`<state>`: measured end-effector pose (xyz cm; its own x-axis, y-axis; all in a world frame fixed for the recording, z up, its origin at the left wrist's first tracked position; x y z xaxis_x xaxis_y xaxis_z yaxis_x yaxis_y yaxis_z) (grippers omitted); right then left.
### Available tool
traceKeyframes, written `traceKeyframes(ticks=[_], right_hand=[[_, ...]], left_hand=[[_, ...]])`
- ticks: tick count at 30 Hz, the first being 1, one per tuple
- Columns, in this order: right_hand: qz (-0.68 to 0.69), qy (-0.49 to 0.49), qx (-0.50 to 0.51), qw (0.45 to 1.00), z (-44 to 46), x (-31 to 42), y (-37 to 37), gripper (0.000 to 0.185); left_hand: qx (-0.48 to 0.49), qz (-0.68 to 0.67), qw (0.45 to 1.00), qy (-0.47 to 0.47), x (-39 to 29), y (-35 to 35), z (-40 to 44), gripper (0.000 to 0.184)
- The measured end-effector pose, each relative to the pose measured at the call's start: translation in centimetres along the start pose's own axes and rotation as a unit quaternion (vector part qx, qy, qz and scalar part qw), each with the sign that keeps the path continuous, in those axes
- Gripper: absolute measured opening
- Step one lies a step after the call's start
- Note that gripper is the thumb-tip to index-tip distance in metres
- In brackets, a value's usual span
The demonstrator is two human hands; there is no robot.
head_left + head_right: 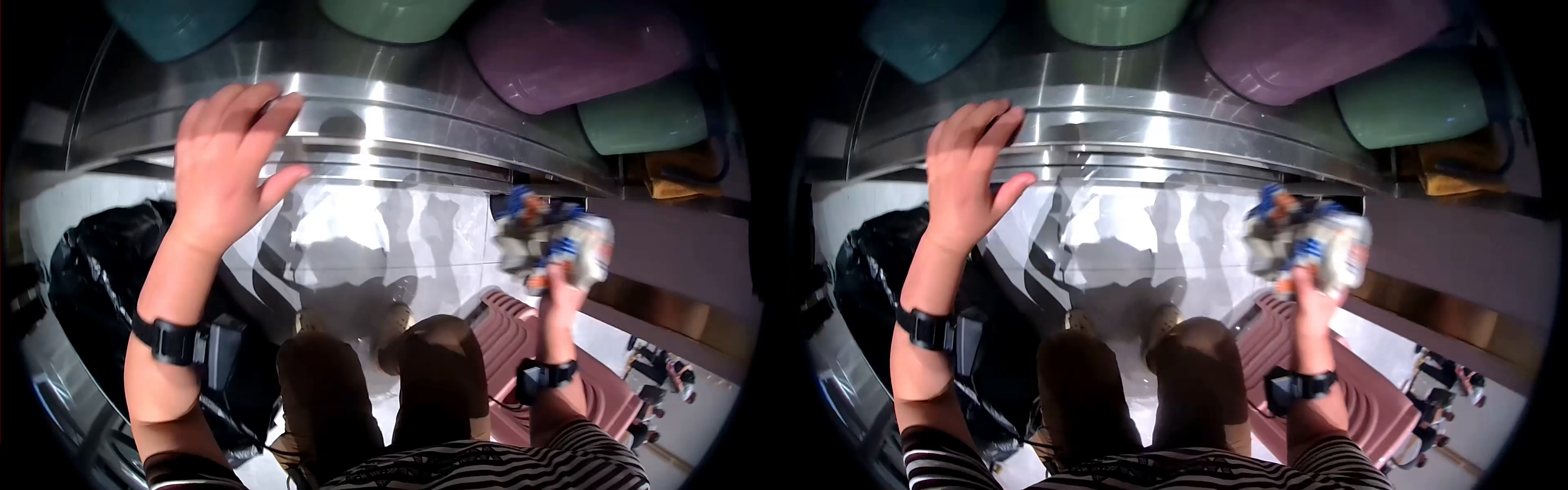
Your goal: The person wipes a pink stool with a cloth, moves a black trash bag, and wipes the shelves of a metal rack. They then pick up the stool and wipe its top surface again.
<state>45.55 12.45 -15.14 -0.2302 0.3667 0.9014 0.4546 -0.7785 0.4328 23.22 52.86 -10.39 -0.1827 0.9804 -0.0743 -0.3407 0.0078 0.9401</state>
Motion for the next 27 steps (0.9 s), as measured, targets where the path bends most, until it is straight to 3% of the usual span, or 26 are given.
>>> traceKeyframes(ticks=[1, 5, 7, 11, 14, 16, 18, 20, 25, 27], right_hand=[[-0.03, 0.039, -0.029, 0.998, 0.8, 0.1, 2.0, 0.059], [-0.14, 0.11, 0.017, 0.984, 7.8, 6.3, 3.5, 0.049], [-0.193, 0.126, 0.045, 0.972, 11.4, 5.8, 2.7, 0.044], [-0.19, 0.207, -0.028, 0.959, 14.8, 4.1, 2.7, 0.044], [-0.329, 0.24, 0.018, 0.913, 16.5, 2.6, 5.1, 0.034], [-0.295, 0.269, -0.025, 0.916, 14.4, 5.1, -0.5, 0.034], [-0.379, 0.277, -0.034, 0.882, 12.2, 5.3, -1.8, 0.037], [-0.471, 0.3, 0.013, 0.829, 10.9, 3.8, -3.7, 0.04], [-0.45, 0.409, 0.171, 0.776, 5.7, 2.2, -14.8, 0.042], [-0.31, 0.25, 0.19, 0.897, 8.3, -2.0, -15.3, 0.045]], left_hand=[[0.057, 0.02, 0.998, 0.013, 0.0, -0.1, 0.3, 0.056], [0.037, 0.093, 0.995, -0.024, -0.1, -0.5, 1.8, 0.054], [-0.017, 0.124, 0.989, -0.074, 0.2, -1.4, 2.0, 0.05], [0.028, 0.173, 0.983, -0.047, 3.2, -2.4, 0.5, 0.039], [0.014, 0.189, 0.982, -0.012, 6.4, -1.1, -1.3, 0.037], [-0.011, 0.201, 0.979, -0.001, 7.4, -0.3, -1.9, 0.035], [-0.026, 0.207, 0.978, 0.015, 8.4, 0.2, -3.0, 0.034], [-0.046, 0.215, 0.975, 0.023, 9.0, 0.6, -3.7, 0.033], [-0.064, 0.224, 0.971, 0.052, 10.8, 1.7, -5.6, 0.03], [-0.071, 0.225, 0.97, 0.059, 11.4, 1.9, -6.1, 0.029]])
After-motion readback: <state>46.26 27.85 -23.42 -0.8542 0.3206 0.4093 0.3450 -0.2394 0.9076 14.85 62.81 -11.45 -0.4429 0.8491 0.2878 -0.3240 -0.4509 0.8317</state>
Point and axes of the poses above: each hand's wrist, its own z-axis towards the middle knuckle, its own y-axis out of the back of the hand, x = y × z, the point moved 3 cm from there along z, towards the middle knuckle, and after that the axes turned 14 degrees about x, right-handed, at the moved point
